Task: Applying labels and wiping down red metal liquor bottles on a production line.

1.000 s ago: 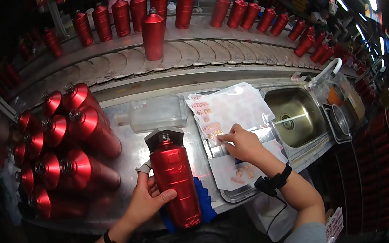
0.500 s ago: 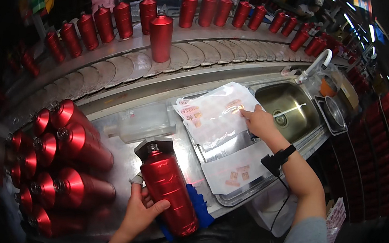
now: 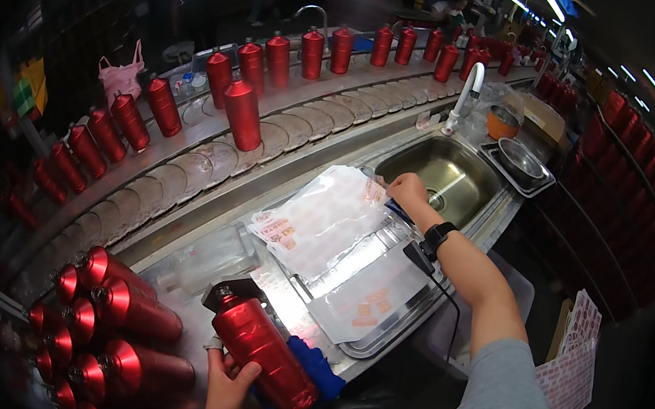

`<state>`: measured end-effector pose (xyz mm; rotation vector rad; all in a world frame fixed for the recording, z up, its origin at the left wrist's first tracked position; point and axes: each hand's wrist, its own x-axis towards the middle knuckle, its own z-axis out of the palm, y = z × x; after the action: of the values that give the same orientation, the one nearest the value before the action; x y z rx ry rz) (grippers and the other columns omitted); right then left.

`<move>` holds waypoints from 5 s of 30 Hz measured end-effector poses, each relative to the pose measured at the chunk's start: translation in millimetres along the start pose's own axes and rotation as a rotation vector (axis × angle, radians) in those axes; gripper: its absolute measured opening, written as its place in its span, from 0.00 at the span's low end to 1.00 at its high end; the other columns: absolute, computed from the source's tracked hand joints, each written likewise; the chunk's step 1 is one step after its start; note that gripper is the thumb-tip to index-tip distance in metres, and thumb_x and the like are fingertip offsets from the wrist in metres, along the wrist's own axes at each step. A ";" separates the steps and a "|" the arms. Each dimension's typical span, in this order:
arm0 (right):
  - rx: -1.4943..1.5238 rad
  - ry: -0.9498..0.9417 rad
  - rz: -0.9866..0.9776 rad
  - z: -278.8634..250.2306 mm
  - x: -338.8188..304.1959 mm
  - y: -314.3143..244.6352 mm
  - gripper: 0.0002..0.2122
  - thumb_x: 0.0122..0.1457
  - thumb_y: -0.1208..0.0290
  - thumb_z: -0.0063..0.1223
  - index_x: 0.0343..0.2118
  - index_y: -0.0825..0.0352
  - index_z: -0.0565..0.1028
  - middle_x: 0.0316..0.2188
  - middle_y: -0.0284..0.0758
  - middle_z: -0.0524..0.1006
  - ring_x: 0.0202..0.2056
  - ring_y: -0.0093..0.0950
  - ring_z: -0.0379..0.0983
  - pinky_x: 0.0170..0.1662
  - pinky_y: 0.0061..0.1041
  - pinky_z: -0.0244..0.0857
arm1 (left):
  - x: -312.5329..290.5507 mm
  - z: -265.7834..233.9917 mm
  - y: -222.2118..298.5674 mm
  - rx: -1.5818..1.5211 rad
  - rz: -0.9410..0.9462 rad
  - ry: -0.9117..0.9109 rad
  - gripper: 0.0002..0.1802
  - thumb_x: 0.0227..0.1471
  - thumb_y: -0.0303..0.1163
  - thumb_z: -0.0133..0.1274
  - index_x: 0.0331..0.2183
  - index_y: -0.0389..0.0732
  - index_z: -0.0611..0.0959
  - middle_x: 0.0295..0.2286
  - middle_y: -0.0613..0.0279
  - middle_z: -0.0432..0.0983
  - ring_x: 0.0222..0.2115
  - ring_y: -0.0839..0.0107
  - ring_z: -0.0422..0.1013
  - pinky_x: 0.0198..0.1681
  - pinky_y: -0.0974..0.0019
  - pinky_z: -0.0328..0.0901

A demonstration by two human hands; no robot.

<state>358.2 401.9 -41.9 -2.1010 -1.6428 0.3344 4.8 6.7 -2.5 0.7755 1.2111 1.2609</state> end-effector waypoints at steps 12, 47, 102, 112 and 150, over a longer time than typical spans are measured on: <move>-0.521 -0.369 -0.054 -19.7 36.9 154.0 0.24 0.38 0.64 0.68 0.41 0.67 0.79 0.43 0.46 0.78 0.46 0.42 0.76 0.50 0.34 0.69 | -2.5 1.4 4.7 -0.055 -0.036 0.019 0.46 0.49 0.29 0.63 0.60 0.41 0.51 0.46 0.52 0.72 0.48 0.66 0.70 0.52 0.63 0.65; 0.149 -0.497 -1.289 -148.9 -274.9 -176.4 0.03 0.51 0.75 0.58 0.28 0.65 0.75 0.25 0.35 0.76 0.25 0.36 0.75 0.28 0.31 0.67 | -11.2 -7.1 5.1 -0.135 0.085 0.072 0.37 0.55 0.29 0.57 0.61 0.38 0.57 0.52 0.50 0.66 0.52 0.69 0.66 0.57 0.66 0.61; 0.782 -1.134 -0.313 -32.1 -298.9 -136.5 0.27 0.50 0.70 0.68 0.49 0.64 0.62 0.30 0.25 0.67 0.25 0.08 0.62 0.28 0.07 0.58 | 3.2 -2.8 10.2 -0.189 0.048 0.031 0.44 0.55 0.29 0.57 0.64 0.40 0.48 0.52 0.52 0.66 0.51 0.69 0.67 0.55 0.65 0.62; 0.803 -1.105 -0.337 -32.5 -294.6 -147.9 0.23 0.52 0.68 0.66 0.45 0.66 0.64 0.27 0.26 0.66 0.23 0.10 0.62 0.26 0.11 0.58 | 1.5 -9.3 11.8 -0.189 -0.002 -0.037 0.45 0.55 0.34 0.56 0.64 0.42 0.48 0.53 0.51 0.64 0.53 0.68 0.66 0.57 0.63 0.59; 0.703 -0.850 -0.490 -2.7 -285.9 -171.1 0.17 0.55 0.61 0.63 0.38 0.67 0.68 0.21 0.26 0.65 0.24 0.13 0.60 0.27 0.17 0.58 | 4.7 -0.8 15.9 -0.155 -0.029 0.029 0.45 0.53 0.31 0.59 0.63 0.41 0.50 0.52 0.52 0.66 0.53 0.66 0.66 0.57 0.62 0.61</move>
<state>138.8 158.9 20.0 -1.0112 -1.9725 1.5138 -0.9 14.3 11.1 0.6264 1.1290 1.3288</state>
